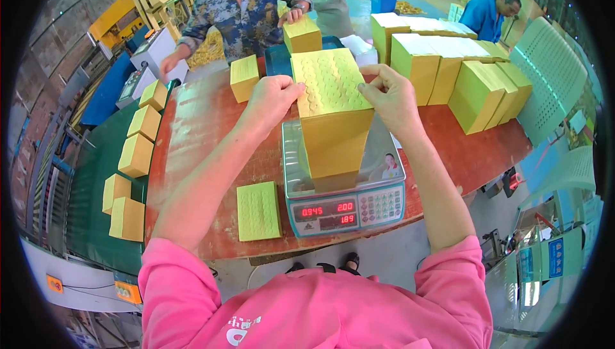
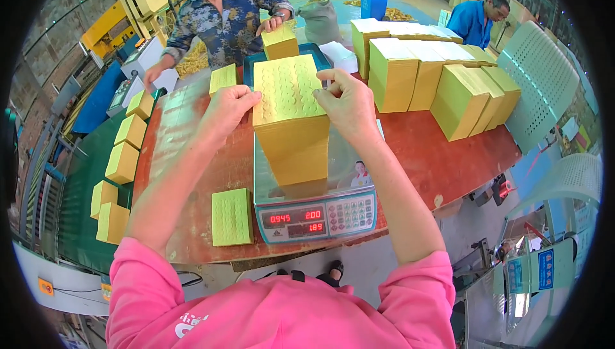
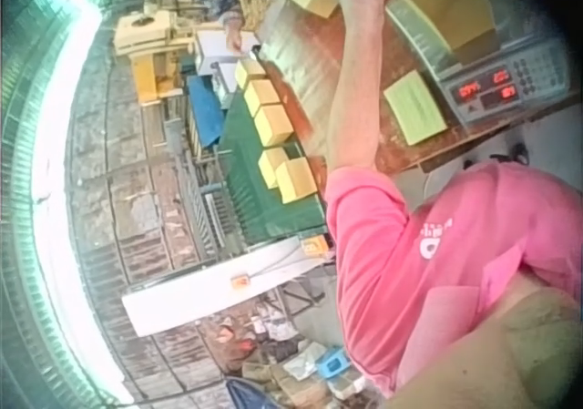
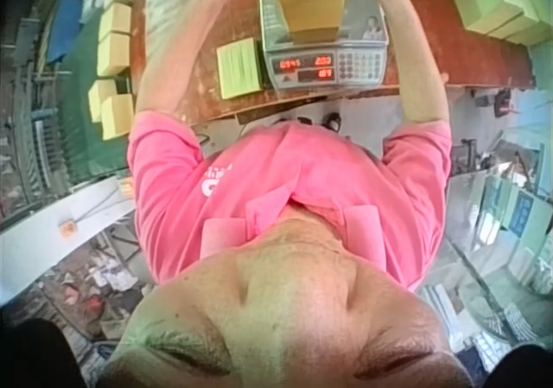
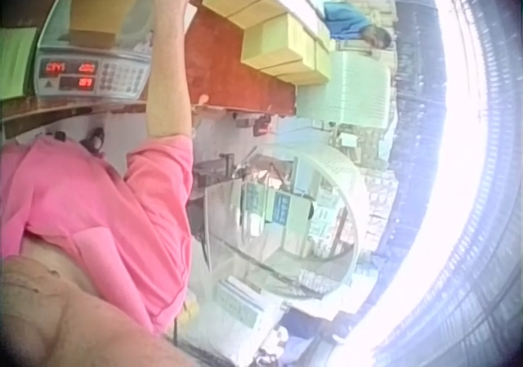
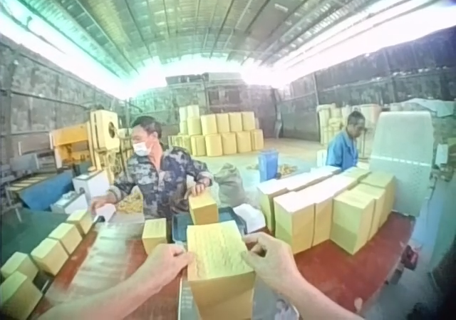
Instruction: Weighing stacks of yellow paper and packaging them using a binding machine.
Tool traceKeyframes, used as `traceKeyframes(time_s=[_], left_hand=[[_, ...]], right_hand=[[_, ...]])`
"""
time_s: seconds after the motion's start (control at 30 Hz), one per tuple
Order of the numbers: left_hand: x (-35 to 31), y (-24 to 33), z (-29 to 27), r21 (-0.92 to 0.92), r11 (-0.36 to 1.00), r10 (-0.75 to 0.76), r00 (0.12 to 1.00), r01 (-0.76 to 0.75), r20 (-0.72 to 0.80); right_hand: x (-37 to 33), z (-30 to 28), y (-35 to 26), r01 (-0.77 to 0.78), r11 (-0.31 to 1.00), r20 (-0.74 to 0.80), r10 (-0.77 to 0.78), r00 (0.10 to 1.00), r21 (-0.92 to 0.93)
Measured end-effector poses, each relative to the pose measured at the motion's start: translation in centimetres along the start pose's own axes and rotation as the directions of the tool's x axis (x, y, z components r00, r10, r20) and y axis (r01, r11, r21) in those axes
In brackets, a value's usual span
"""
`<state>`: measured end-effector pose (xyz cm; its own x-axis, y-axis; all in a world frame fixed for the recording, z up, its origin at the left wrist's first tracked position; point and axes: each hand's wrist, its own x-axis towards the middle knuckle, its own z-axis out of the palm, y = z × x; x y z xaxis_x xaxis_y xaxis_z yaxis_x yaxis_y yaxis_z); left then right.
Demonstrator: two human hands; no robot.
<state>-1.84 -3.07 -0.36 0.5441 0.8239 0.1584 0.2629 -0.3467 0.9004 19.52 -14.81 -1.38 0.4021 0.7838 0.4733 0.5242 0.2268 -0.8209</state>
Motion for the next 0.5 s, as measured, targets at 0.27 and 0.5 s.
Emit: traceKeyframes(time_s=[0.27, 0.5], left_hand=[[-2.7, -0.6, 1.4, -0.055, 0.998, -0.009, 0.993, 0.003, -0.115], [-11.6, -8.4, -0.5, -0.351, 0.878, -0.451, 0.811, 0.326, -0.373]], right_hand=[[-1.5, 1.0, 1.8, 0.024, 0.985, -0.133, -0.001, 0.991, 0.173], [-7.2, -1.1, 5.5, -0.184, 0.866, -0.047, 0.231, 0.972, 0.466]])
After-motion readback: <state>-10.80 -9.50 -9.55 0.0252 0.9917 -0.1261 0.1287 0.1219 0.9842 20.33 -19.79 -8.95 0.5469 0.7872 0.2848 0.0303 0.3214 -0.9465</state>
